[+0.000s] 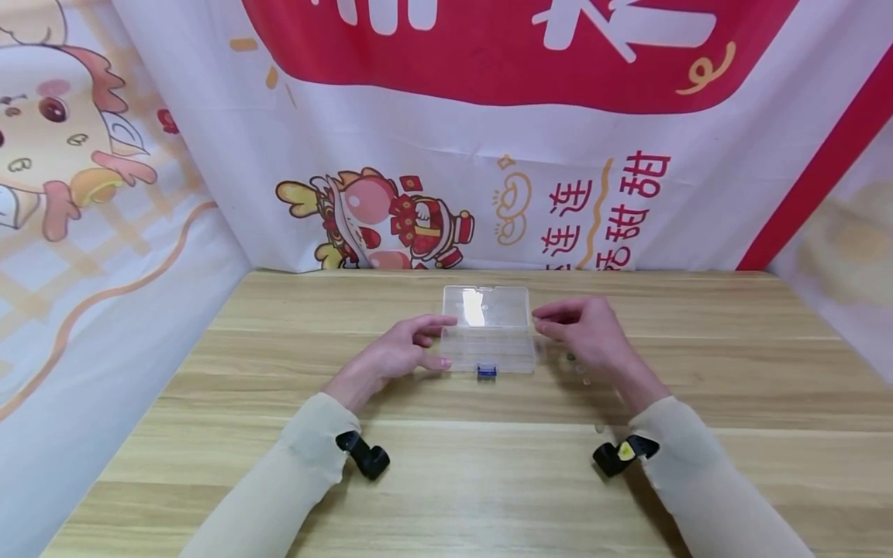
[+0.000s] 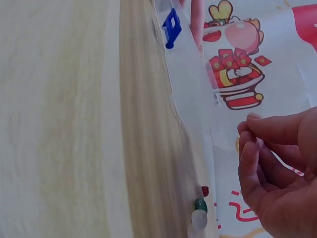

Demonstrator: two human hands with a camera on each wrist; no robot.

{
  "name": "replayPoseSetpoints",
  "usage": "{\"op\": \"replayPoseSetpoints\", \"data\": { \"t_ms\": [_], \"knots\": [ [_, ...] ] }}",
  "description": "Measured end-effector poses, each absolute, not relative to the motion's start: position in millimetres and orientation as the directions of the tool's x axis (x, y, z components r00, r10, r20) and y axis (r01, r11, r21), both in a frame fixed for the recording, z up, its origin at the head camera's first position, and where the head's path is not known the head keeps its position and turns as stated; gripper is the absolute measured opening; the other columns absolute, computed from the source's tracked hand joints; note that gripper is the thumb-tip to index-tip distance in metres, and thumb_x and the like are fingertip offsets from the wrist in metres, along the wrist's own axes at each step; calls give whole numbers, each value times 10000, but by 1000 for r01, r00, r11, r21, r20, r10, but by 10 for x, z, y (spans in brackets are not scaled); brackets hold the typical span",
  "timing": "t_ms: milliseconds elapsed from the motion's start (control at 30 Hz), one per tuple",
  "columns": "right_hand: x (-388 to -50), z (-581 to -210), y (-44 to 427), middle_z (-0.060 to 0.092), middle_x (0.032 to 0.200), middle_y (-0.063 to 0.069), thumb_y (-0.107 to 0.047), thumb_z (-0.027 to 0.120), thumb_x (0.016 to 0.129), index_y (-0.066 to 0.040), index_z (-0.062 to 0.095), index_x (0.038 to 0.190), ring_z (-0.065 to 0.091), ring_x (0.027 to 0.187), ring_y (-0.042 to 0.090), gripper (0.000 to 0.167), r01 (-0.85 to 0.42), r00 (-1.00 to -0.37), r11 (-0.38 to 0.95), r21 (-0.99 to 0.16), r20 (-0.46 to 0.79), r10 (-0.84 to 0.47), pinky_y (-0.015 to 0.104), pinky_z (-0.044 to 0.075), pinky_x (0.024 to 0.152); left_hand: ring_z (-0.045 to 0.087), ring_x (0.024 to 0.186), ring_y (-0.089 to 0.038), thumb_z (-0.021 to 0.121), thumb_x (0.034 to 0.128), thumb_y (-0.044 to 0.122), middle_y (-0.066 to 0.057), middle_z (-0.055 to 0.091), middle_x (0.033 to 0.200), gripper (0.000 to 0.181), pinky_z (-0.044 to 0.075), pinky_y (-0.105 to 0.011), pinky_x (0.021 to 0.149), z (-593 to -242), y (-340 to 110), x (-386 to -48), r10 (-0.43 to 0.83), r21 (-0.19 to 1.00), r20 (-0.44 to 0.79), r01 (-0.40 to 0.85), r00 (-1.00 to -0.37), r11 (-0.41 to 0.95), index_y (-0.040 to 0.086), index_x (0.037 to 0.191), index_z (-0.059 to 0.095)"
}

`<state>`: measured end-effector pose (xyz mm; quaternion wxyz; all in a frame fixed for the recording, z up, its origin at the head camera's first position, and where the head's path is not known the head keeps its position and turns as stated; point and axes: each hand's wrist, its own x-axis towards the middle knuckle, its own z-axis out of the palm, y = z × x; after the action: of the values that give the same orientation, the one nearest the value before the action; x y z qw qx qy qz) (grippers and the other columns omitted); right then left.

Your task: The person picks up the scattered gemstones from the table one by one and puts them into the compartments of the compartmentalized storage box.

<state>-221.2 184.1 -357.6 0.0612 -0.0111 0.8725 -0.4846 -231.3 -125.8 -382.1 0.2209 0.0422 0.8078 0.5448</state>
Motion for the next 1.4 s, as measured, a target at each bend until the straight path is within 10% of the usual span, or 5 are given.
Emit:
{"op": "replayPoseSetpoints", "data": {
  "t_ms": [1400],
  "knots": [
    [-2178,-3656,1647,752,1163,113,-160,753,983,-123,795,1160,624,1006,243,186,74,-991,649,-757,-129,-37,311,502,811,452,1256,-285,810,911,73,-32,540,1502,635,396,-393,1034,-3827,-1237,-2306,301,900,-308,-174,-903,400,323,1466,629]
  ]
}}
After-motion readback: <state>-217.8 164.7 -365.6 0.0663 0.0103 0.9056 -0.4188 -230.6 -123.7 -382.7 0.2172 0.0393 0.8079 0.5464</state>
